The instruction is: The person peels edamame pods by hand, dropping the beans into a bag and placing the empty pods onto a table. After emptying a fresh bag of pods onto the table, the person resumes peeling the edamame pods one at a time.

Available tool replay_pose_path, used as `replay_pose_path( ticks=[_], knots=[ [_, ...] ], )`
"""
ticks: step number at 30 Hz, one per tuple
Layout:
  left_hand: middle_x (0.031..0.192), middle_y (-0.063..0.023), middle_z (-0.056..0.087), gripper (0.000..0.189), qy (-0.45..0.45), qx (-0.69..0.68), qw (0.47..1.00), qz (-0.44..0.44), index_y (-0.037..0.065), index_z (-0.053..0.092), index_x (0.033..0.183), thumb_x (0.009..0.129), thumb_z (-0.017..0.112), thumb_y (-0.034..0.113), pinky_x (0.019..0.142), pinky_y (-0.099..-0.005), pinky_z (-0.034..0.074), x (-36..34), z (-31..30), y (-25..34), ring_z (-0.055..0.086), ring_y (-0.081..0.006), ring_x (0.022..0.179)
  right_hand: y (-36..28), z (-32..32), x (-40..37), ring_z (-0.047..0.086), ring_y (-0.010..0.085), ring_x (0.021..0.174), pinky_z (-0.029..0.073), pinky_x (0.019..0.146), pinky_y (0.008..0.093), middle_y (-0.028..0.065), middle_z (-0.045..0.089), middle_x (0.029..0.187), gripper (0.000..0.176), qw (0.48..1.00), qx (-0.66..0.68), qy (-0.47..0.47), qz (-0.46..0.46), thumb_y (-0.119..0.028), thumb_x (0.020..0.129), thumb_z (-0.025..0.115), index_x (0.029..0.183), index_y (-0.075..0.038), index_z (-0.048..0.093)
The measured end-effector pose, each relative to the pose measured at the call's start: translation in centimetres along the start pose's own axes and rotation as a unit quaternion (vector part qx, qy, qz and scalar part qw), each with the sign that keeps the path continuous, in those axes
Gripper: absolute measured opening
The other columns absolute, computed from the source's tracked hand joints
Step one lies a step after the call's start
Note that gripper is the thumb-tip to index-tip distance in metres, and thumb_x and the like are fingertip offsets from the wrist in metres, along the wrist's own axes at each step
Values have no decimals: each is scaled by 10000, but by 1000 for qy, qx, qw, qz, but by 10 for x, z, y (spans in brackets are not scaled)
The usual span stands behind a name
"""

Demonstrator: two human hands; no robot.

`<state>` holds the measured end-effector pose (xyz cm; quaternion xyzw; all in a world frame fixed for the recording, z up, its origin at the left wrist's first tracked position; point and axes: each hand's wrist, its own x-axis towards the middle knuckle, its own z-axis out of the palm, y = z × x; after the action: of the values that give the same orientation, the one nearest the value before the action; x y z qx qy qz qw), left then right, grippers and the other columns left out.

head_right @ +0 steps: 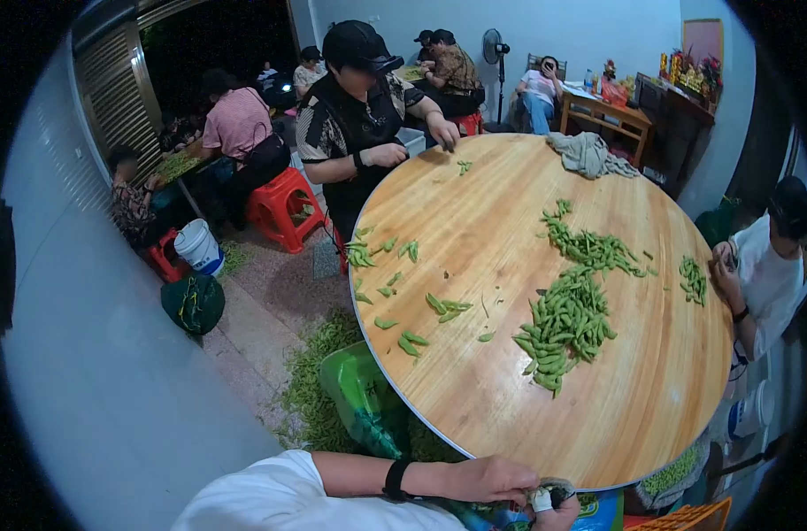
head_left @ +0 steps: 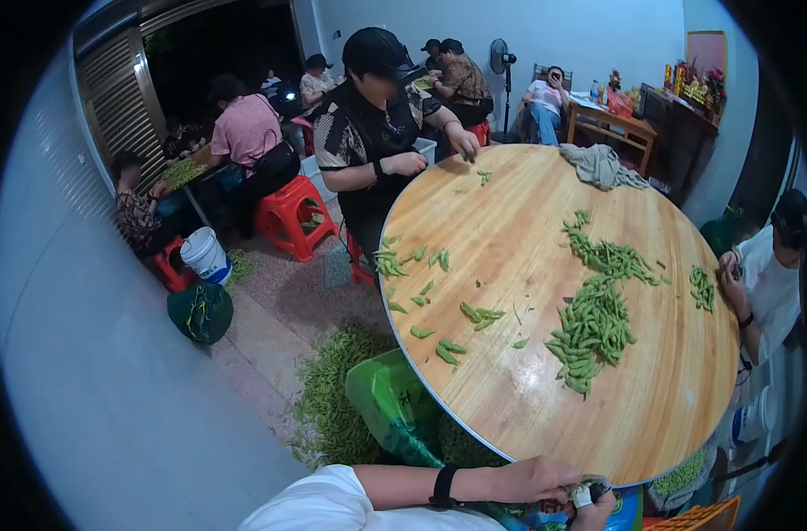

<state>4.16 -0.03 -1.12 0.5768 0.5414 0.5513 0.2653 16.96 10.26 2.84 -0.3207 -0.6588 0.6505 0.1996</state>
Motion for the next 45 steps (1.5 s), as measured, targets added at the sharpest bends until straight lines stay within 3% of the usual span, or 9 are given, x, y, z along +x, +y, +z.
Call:
replay_pose_path(
  ticks=[10, 16, 18, 21, 26, 32, 38, 42, 45],
  knots=[
    [761, -134, 513, 189, 19, 1, 996, 87, -5, 486, 932, 825, 605, 96, 599, -365, 425, -5, 21, -6, 546, -288, 693, 18, -11, 6, 443, 74, 471, 318, 414, 192, 0, 519, 607, 131, 964, 216, -46, 147, -135, 822, 575, 859, -9, 583],
    [785, -113, 499, 220, -16, -29, 998, 50, 3, 466, 954, 818, 614, 93, 609, -348, 424, -5, 20, -10, 525, -250, 683, 18, -10, 7, 451, 78, 470, 335, 414, 190, 12, 545, 629, 120, 989, 135, 19, 49, -115, 832, 569, 865, -3, 596],
    [797, -90, 510, 263, 0, -84, 994, -74, 15, 461, 971, 808, 634, 127, 634, -315, 432, -7, 20, 6, 519, -186, 692, 11, -6, -3, 484, 96, 496, 386, 445, 198, 41, 584, 691, 146, 997, -22, 70, -18, -115, 824, 590, 905, 4, 610],
    [806, -80, 548, 261, 35, -128, 982, -135, 28, 484, 971, 805, 640, 155, 662, -287, 445, -9, 25, 5, 526, -143, 724, 43, -7, -4, 575, 145, 738, 473, 678, 284, 68, 622, 816, 219, 992, -21, 51, -113, -170, 794, 643, 899, 19, 607],
    [808, -117, 599, 162, 15, -14, 974, -227, 21, 550, 916, 819, 621, 129, 642, -307, 467, -18, 8, 14, 590, -196, 724, 35, 0, -11, 564, 83, 628, 453, 543, 222, 37, 622, 742, 101, 994, 51, 19, -97, -39, 822, 600, 888, 35, 619],
    [889, -146, 622, 285, -60, 136, 981, -121, 1, 549, 996, 803, 652, 184, 678, -341, 489, -27, -12, 24, 619, -301, 766, 26, -5, -8, 562, 80, 584, 462, 519, 219, 43, 632, 750, 102, 994, 23, 63, -85, -22, 829, 602, 912, 32, 626],
    [844, -96, 644, 183, 47, -54, 967, -246, -16, 563, 979, 813, 632, 17, 613, -242, 510, -19, -18, 33, 627, -116, 780, 22, 14, -14, 570, 89, 654, 454, 564, 215, 54, 604, 839, 91, 996, 20, -61, -67, -19, 823, 606, 901, 15, 637],
    [793, -107, 616, 116, 66, 195, 961, -184, 1, 585, 879, 769, 613, -21, 624, -303, 488, -19, -58, 54, 625, -234, 721, 23, 14, -8, 538, 97, 695, 445, 610, 229, 43, 554, 835, 247, 993, -3, -57, -99, -38, 825, 596, 1067, 2, 565],
    [820, -134, 591, 203, 142, 464, 862, -149, 13, 591, 892, 697, 605, -40, 659, -360, 471, -18, -114, 53, 588, -327, 754, 22, 4, 0, 521, 90, 657, 435, 583, 221, 33, 547, 814, 295, 995, 11, -33, -88, -48, 847, 559, 1135, 3, 526]
  ],
)
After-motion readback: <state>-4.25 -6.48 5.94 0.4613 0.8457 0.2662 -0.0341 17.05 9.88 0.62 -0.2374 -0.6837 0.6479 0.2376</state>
